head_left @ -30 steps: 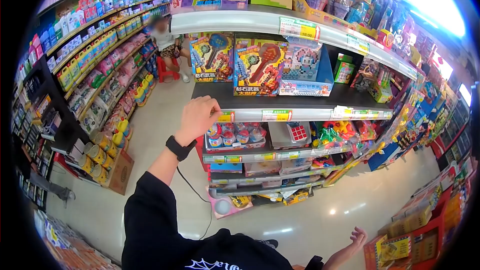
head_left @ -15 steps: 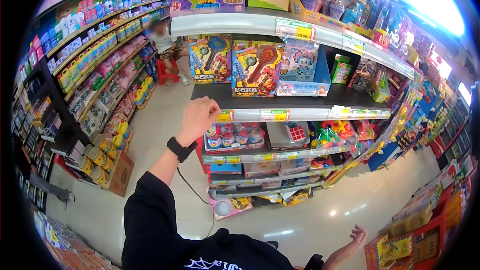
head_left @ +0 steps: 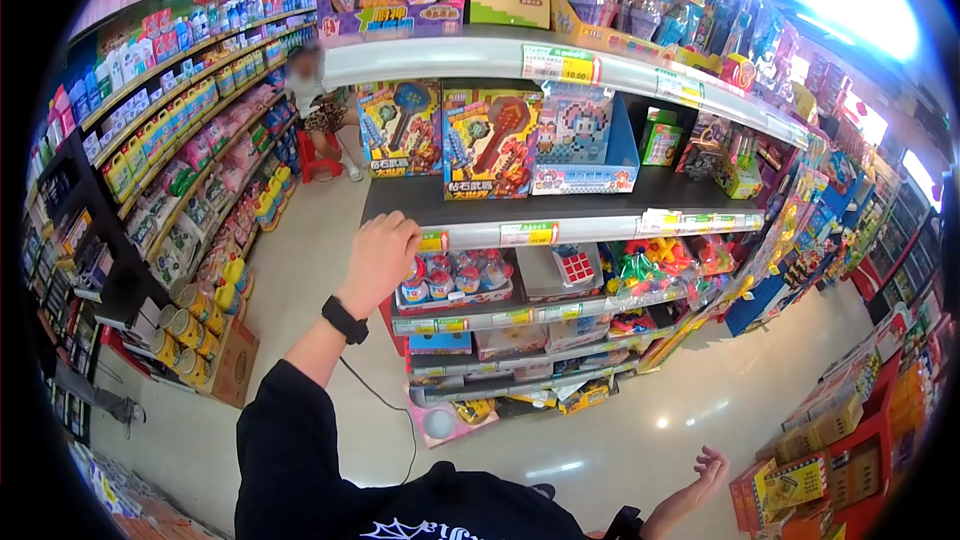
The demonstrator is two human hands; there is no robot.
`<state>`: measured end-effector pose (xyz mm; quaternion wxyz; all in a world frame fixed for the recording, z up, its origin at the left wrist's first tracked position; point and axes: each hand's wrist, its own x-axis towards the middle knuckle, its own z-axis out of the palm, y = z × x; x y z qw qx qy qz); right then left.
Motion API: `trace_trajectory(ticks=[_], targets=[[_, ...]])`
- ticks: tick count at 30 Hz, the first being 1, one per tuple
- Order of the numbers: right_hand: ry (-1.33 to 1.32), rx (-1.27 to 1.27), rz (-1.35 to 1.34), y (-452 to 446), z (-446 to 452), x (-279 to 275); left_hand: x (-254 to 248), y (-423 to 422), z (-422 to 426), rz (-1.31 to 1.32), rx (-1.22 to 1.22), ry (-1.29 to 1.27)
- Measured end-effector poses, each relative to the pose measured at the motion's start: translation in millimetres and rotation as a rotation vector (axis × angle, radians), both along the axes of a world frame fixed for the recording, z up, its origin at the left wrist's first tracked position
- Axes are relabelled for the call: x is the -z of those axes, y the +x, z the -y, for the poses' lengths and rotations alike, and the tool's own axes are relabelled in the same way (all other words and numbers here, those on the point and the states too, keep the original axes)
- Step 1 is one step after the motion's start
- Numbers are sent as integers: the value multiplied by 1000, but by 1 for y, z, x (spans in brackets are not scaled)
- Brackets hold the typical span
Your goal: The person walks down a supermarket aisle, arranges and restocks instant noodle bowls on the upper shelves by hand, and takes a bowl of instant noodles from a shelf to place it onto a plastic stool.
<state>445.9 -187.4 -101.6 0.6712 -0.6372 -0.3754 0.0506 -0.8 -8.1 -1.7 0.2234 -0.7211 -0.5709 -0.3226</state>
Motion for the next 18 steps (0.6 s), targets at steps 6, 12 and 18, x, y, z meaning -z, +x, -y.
trace_trajectory(ticks=[6,12,18], targets=[[-31,-7,-46,4,-2,9,5,10,11,-80,-80,35],[-54,-25,-49,8,-2,11,16,11,10,-102,-102,51],[-21,-23,8,-3,1,2,25,15,22,-123,-116,25]])
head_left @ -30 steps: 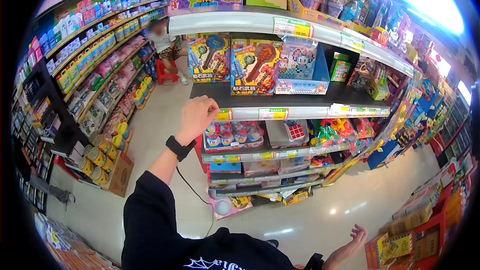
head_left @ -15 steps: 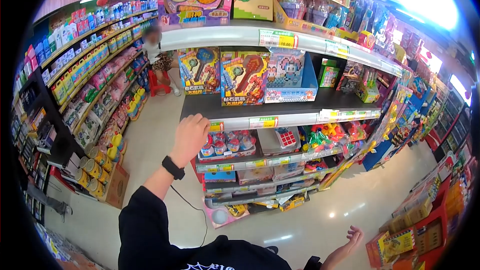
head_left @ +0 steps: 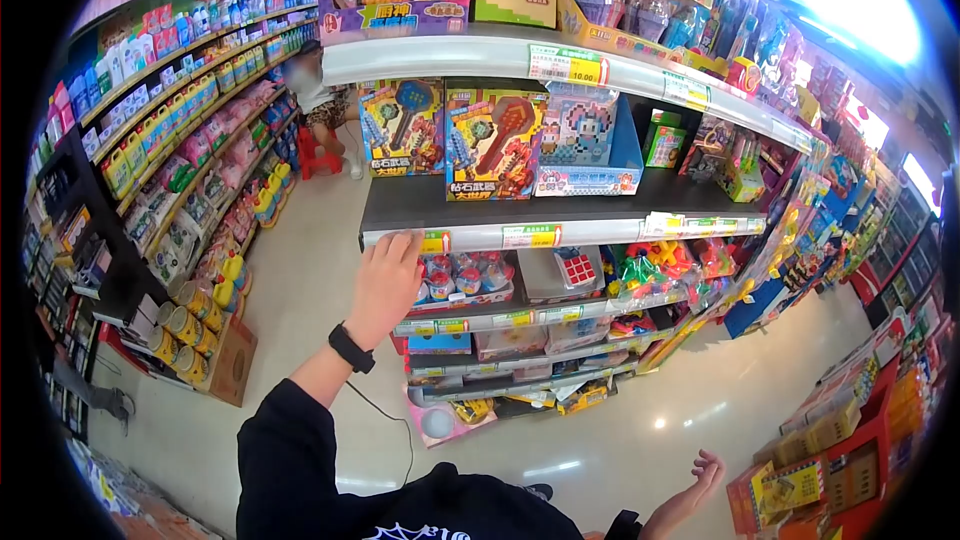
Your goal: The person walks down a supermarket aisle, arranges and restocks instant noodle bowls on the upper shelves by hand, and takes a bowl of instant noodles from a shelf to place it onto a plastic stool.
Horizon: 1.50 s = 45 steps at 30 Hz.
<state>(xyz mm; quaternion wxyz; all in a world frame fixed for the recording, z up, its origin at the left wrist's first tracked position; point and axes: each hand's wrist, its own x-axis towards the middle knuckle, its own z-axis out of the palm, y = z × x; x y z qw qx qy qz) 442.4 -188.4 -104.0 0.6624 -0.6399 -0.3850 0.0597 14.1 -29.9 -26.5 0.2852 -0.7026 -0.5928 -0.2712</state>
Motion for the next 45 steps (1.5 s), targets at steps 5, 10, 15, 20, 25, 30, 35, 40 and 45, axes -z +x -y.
trace_trajectory(ticks=[5,10,15,20,25,30,35,40,45], targets=[[2,31,-1,4,0,-2,-6,-10,8,49,79,-98],[23,38,23,10,2,0,-5,-3,13,35,78,-150],[40,64,9,16,5,13,10,11,14,24,2,-217],[24,136,-62,10,8,7,33,35,-2,122,-29,-227],[-1,152,-54,26,-1,6,36,51,-10,203,-87,-177],[6,157,-38,60,-27,-2,28,89,-11,192,-42,-212],[47,191,-36,120,-41,-18,38,193,-25,245,184,-414],[57,356,-48,209,-28,-21,47,313,-30,367,434,-543],[25,506,-42,313,-1,-4,66,418,-39,475,616,-691]])
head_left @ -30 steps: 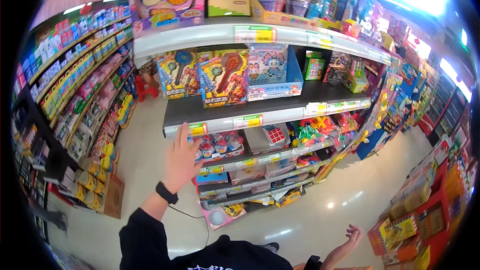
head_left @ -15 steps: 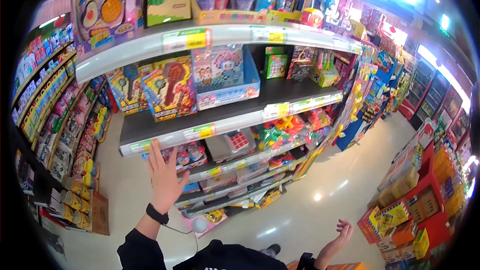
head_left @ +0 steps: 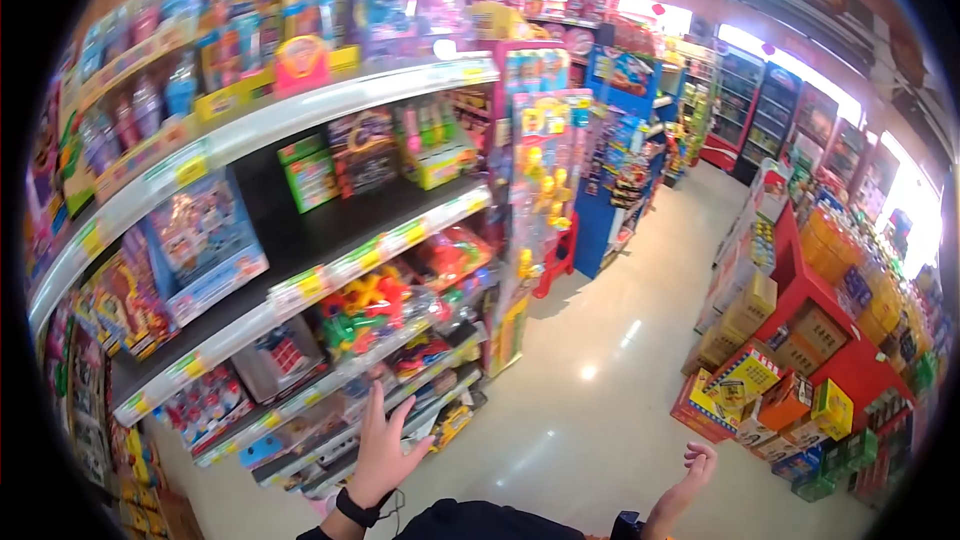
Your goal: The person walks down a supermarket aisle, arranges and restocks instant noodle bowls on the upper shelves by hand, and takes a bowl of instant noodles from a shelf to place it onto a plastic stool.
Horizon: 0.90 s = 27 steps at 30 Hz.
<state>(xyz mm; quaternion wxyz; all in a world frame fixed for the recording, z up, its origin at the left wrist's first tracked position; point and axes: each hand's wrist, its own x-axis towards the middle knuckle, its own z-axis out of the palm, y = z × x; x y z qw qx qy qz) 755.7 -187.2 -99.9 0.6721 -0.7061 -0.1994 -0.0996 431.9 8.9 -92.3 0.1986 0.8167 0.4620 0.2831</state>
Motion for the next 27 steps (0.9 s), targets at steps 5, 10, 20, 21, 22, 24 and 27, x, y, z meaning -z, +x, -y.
trace_trajectory(ticks=[5,10,20,21,22,24,27], targets=[[-30,59,11,68,0,5,11,94,-21,-41,139,-79],[-70,114,-51,109,-24,1,8,183,-51,-9,300,-127],[-35,270,-54,233,-112,2,13,350,-166,33,596,-63],[-40,283,-38,246,-126,-7,9,365,-179,39,611,-43],[-39,288,-30,260,-139,-9,3,381,-194,51,625,-17],[-23,294,-8,292,-168,-13,2,416,-226,73,636,12],[-57,294,-12,330,-212,-19,3,455,-264,58,627,-16]])
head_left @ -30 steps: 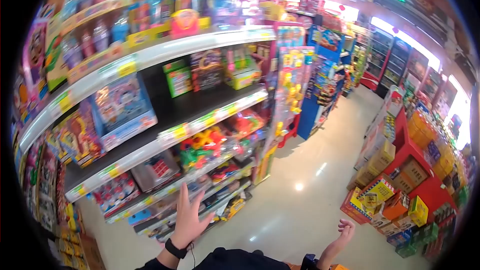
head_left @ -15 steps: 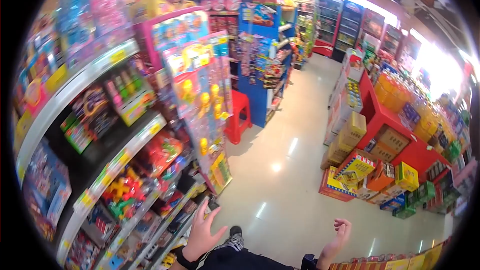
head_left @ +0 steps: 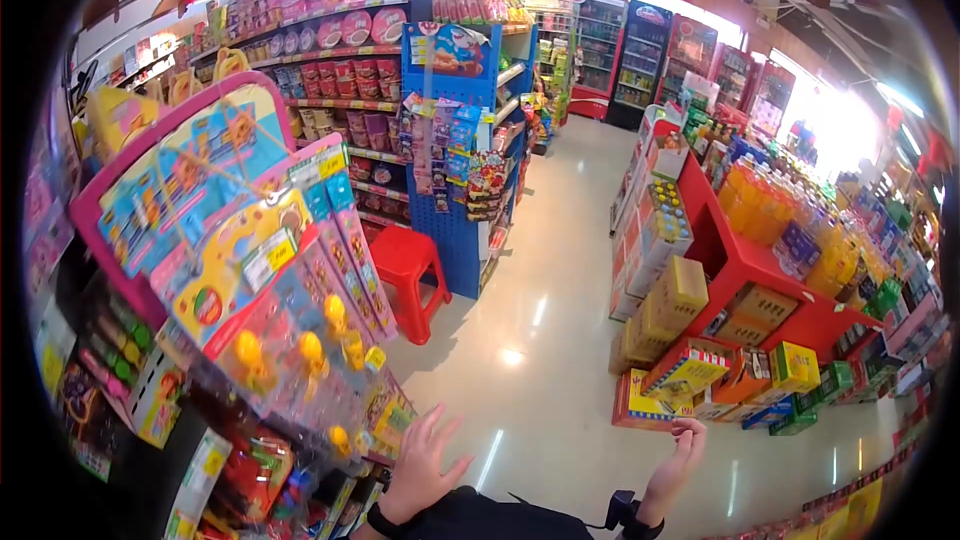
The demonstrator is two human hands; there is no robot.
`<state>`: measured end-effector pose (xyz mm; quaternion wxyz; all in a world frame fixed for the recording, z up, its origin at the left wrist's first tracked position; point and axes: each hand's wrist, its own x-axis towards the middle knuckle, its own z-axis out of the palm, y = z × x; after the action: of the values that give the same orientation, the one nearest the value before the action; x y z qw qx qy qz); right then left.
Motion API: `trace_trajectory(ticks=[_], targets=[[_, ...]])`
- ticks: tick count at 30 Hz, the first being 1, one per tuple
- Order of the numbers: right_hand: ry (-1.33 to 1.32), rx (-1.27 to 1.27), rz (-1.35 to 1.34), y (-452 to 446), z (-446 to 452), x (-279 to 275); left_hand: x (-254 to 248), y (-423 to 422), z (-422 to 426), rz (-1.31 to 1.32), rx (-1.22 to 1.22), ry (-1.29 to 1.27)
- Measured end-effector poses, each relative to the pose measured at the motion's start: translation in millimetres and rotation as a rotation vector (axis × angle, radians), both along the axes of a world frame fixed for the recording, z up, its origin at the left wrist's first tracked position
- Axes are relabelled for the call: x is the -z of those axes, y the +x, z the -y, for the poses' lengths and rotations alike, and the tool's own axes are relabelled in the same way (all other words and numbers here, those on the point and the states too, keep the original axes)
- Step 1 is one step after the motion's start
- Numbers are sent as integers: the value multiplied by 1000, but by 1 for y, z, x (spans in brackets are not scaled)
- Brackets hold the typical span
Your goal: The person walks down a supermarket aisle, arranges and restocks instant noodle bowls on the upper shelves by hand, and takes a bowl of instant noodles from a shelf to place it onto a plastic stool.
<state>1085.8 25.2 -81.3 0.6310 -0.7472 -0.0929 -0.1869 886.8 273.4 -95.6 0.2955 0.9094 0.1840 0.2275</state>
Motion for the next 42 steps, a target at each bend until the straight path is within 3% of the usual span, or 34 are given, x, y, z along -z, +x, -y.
trace_trajectory(ticks=[7,14,21,27,34,42], targets=[[55,-186,-61,90,-97,39,15,62,-61,-34,-29,-77],[82,-410,-88,230,-194,52,28,152,-112,-66,-258,-53],[33,-644,49,348,-286,-6,8,261,-156,14,-401,13],[-40,-809,-59,393,-323,16,4,321,-187,-25,-443,-33],[-148,-809,-178,436,-366,39,5,363,-247,-64,-484,-41],[-142,-847,-156,453,-496,27,6,369,-352,18,-568,-19]])
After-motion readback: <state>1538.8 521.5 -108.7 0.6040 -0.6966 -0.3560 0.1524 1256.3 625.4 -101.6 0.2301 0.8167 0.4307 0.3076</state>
